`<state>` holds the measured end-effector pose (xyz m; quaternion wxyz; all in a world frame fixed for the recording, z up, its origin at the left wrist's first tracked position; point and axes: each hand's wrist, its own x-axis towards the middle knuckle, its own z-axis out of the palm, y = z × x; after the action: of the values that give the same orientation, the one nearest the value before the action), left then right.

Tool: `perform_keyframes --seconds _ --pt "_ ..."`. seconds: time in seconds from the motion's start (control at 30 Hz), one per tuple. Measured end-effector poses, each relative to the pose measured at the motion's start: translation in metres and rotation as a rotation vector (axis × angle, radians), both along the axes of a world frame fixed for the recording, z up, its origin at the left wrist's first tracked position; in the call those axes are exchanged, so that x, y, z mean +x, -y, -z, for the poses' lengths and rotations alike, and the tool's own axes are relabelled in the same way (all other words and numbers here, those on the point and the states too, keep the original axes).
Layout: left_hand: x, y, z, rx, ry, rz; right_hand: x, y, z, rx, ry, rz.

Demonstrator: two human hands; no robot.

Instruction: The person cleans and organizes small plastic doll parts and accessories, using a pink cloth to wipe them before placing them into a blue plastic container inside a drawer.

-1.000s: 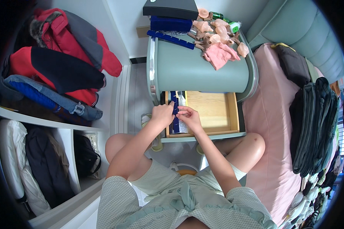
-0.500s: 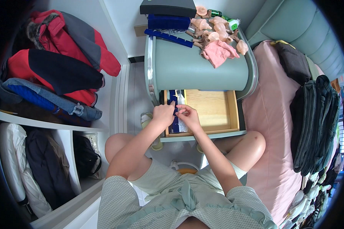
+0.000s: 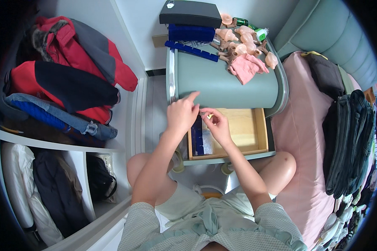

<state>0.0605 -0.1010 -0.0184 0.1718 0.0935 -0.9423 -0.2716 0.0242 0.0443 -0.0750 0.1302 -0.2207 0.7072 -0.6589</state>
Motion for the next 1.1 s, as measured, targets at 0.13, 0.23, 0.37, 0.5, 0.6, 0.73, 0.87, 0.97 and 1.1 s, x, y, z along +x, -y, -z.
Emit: perform_keyframes --seconds 0.13,0.23,0.37,0.5,0.6,0.73,0.87,0.97,1.1 --pt "-0.013 0.008 -0.02 0.032 -0.026 -0.069 -0.021 0.008 -0.022 0.007 -0.113 0.059" --pt "-0.021 0.01 -0.029 0.091 -0.038 -0.093 -0.04 0.015 -0.032 0.081 -0.221 0.093" --pt "-0.032 0.016 -0.036 0.143 -0.072 -0.115 -0.064 0.027 -0.052 0.163 -0.343 0.143" --pt "-0.045 0.02 -0.046 0.24 -0.067 -0.138 -0.087 0.035 -0.063 0.23 -0.488 0.162" --pt "-0.054 0.024 -0.04 0.209 -0.06 -0.154 -0.105 0.041 -0.067 0.359 -0.566 0.135" --pt "-0.065 0.022 -0.033 0.163 -0.119 -0.131 -0.124 0.052 -0.077 0.482 -0.665 0.171" --pt "-0.076 0.017 -0.028 0.173 -0.114 -0.092 -0.148 0.064 -0.074 0.617 -0.798 0.261" --pt "-0.082 0.013 -0.027 0.163 -0.082 -0.072 -0.154 0.066 -0.074 0.667 -0.794 0.26" --pt "-0.086 0.01 -0.022 0.133 -0.042 -0.073 -0.149 0.066 -0.079 0.675 -0.746 0.23"
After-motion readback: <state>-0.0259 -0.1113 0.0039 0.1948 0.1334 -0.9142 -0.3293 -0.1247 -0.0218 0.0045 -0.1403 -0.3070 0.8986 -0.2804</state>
